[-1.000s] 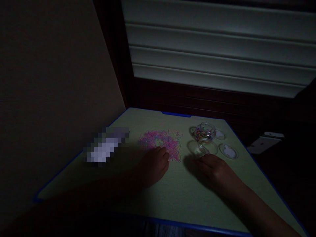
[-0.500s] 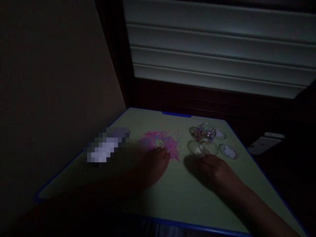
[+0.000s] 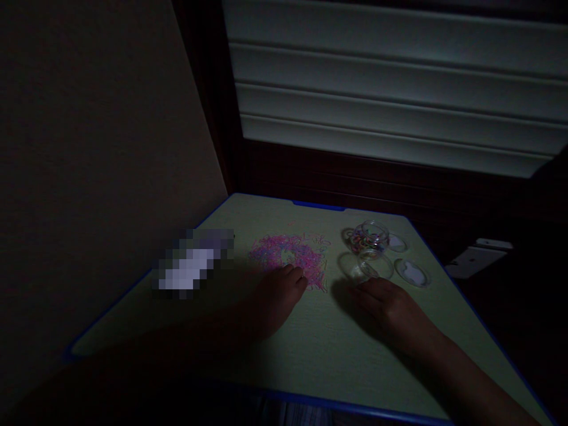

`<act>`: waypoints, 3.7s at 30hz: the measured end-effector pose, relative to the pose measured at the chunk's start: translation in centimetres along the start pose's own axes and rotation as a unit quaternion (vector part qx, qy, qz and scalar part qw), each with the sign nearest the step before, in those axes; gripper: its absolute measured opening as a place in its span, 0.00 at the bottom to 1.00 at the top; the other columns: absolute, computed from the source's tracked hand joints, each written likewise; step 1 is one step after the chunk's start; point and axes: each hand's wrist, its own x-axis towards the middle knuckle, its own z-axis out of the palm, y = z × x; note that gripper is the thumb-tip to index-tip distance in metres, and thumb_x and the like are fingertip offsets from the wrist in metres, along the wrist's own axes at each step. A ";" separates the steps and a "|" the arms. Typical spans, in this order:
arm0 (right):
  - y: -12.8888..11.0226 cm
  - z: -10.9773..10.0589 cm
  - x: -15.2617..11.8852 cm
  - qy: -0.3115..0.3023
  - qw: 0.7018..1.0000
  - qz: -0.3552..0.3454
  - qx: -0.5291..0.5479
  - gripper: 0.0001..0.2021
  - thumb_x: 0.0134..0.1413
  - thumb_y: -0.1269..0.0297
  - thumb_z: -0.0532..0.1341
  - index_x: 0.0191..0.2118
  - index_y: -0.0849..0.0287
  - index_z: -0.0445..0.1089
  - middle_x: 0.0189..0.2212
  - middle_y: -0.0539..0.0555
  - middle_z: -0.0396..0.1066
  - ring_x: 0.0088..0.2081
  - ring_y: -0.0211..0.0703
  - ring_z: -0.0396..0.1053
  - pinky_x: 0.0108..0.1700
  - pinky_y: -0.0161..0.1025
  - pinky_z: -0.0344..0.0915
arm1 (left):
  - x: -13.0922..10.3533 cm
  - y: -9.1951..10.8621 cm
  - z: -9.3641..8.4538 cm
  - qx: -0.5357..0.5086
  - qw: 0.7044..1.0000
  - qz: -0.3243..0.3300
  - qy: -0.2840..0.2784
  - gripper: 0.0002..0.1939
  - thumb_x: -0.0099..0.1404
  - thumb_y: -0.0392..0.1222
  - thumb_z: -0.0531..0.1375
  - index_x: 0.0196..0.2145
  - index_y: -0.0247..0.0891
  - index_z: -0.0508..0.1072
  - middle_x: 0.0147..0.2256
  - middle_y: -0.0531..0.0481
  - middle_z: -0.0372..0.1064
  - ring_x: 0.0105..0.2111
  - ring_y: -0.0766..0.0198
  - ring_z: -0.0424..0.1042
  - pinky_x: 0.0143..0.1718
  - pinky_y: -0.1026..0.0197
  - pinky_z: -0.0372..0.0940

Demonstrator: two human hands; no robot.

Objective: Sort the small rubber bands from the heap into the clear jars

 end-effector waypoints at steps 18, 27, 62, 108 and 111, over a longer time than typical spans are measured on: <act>0.1 -0.1 -0.1 -0.013 1.000 0.000 0.005 0.13 0.52 0.73 0.53 0.44 0.63 0.66 0.30 0.57 0.69 0.33 0.41 0.65 0.34 0.38 0.62 | 0.0 -0.2 -0.6 -0.003 1.000 0.014 -0.019 0.05 0.60 0.31 0.51 0.33 0.35 0.66 0.34 0.49 0.62 0.34 0.61 0.61 0.32 0.60 0.59; -0.1 -0.3 0.1 -0.009 1.000 -0.001 0.012 0.12 0.53 0.72 0.54 0.43 0.62 0.67 0.30 0.57 0.69 0.32 0.40 0.65 0.34 0.37 0.62 | -0.1 0.6 -0.2 -0.038 0.999 0.033 0.011 0.06 0.63 0.34 0.50 0.34 0.35 0.66 0.33 0.49 0.62 0.35 0.62 0.60 0.34 0.60 0.58; -1.3 0.7 0.4 0.055 0.994 -0.022 0.095 0.09 0.54 0.69 0.53 0.39 0.61 0.68 0.27 0.54 0.68 0.30 0.37 0.64 0.33 0.37 0.60 | 0.1 1.4 -0.4 -0.120 0.976 0.145 0.108 0.10 0.65 0.36 0.47 0.34 0.35 0.67 0.31 0.49 0.63 0.34 0.66 0.62 0.34 0.62 0.59; 2.6 -2.0 -1.6 0.025 0.969 0.156 -0.192 0.17 0.51 0.76 0.53 0.48 0.68 0.63 0.37 0.59 0.67 0.37 0.47 0.61 0.40 0.42 0.59 | 0.2 1.2 -0.4 -0.081 0.981 0.157 0.083 0.10 0.65 0.35 0.46 0.32 0.35 0.66 0.29 0.49 0.62 0.31 0.65 0.60 0.33 0.60 0.57; 2.6 -1.9 -1.6 0.013 0.966 0.164 -0.198 0.17 0.51 0.75 0.54 0.49 0.67 0.63 0.38 0.59 0.67 0.37 0.47 0.61 0.40 0.42 0.59 | 0.2 1.2 -0.3 -0.080 0.980 0.156 0.090 0.10 0.65 0.35 0.46 0.32 0.35 0.66 0.29 0.49 0.62 0.32 0.65 0.60 0.33 0.60 0.57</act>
